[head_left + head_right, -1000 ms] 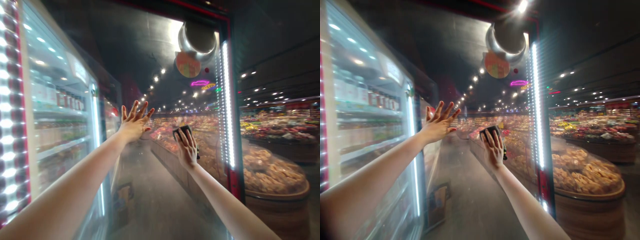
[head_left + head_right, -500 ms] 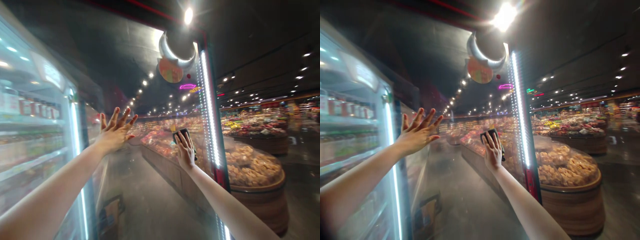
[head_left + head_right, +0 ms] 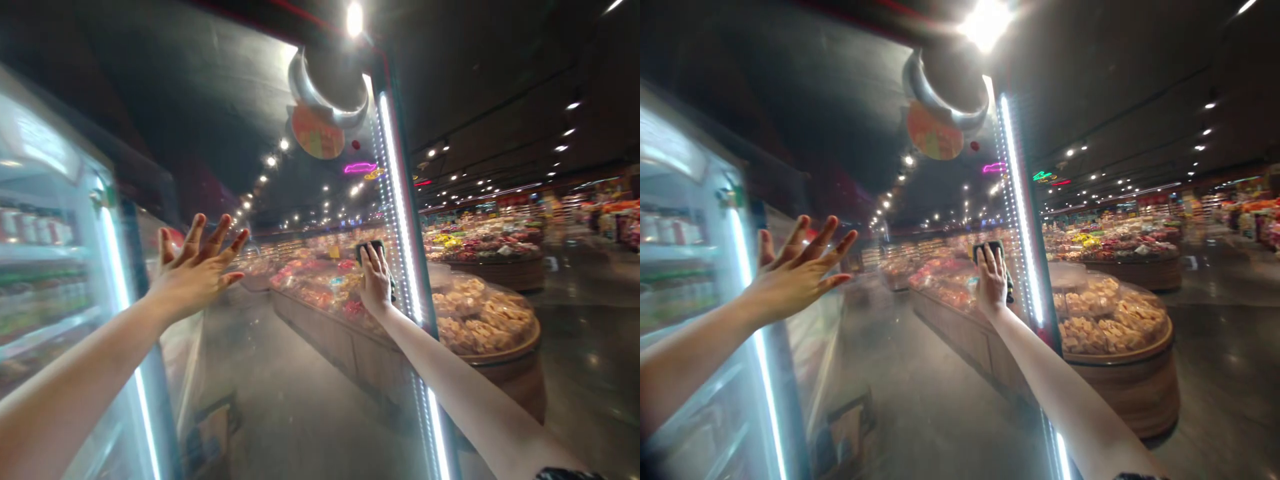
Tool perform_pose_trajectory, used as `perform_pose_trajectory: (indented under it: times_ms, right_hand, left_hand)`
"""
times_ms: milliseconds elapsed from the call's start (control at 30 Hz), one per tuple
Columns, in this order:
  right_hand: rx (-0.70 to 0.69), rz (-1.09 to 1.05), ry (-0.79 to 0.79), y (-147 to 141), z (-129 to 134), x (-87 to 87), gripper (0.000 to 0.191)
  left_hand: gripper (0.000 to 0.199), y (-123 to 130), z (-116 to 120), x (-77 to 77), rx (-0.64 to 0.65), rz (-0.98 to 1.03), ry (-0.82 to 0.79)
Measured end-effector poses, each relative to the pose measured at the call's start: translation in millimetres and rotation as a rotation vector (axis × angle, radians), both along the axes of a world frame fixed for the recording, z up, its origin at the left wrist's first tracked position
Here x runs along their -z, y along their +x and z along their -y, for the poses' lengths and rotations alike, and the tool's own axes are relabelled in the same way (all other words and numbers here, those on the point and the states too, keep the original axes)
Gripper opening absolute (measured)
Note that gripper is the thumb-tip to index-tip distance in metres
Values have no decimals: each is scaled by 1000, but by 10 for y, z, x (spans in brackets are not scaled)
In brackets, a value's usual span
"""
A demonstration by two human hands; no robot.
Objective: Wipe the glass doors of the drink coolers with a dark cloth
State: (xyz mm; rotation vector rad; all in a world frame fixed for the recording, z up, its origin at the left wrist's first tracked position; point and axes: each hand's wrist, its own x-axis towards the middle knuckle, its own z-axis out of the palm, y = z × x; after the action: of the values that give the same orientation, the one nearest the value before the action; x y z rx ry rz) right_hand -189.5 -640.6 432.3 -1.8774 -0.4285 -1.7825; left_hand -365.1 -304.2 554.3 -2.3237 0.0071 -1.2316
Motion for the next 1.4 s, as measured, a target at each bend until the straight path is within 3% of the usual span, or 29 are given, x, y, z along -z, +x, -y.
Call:
perform_pose_trajectory:
  times_ms: [100,200,267,300,333,400,567,633,700,833,900,967,1067,1167,1233,1300,1400]
  right_hand:
    - [-34,13,-187,11,61,-412,81]
    - [-8,33,-180,134,332,-942,82]
    - [26,33,-119,238,546,-1115,82]
    - [42,28,-88,286,638,-1113,81]
    - [60,22,-65,329,714,-1049,79]
    - [99,7,-45,392,808,-742,75]
    - [148,9,-3,404,821,481,62]
    - [125,33,33,385,814,730,60]
    - [80,40,75,378,802,667,60]
    - [-7,43,134,356,655,-3,65]
    - [-30,41,101,301,529,-195,62]
    - [-59,23,-27,217,438,-115,58]
    - [-116,-11,-312,119,478,337,56]
    - [-149,7,-276,164,663,624,55]
    - [-162,17,-110,246,709,550,57]
    - [-156,18,58,286,609,356,61]
    - [-145,2,55,169,270,209,62]
  left_hand:
    - [66,11,-8,9,11,35,7]
    - [70,21,-12,3,-1,69,1]
    - [75,29,-14,0,7,87,1]
    - [77,34,-18,0,22,99,4]
    - [78,42,-25,2,41,111,8]
    - [77,62,-49,8,85,120,7]
    - [61,126,-108,16,151,61,-62]
    - [60,138,-108,15,145,66,-38]
    - [62,132,-89,18,146,90,9]
    - [67,87,-19,28,124,131,47]
    - [69,63,17,24,87,110,31]
    - [71,44,44,11,47,69,-1]
    - [69,25,64,-11,21,26,-30]
    - [70,11,67,-23,38,-5,-37]
    - [71,0,66,-29,57,-21,-50]
    - [72,-15,71,-33,69,-37,-69]
    - [69,-48,84,-28,76,-55,-95]
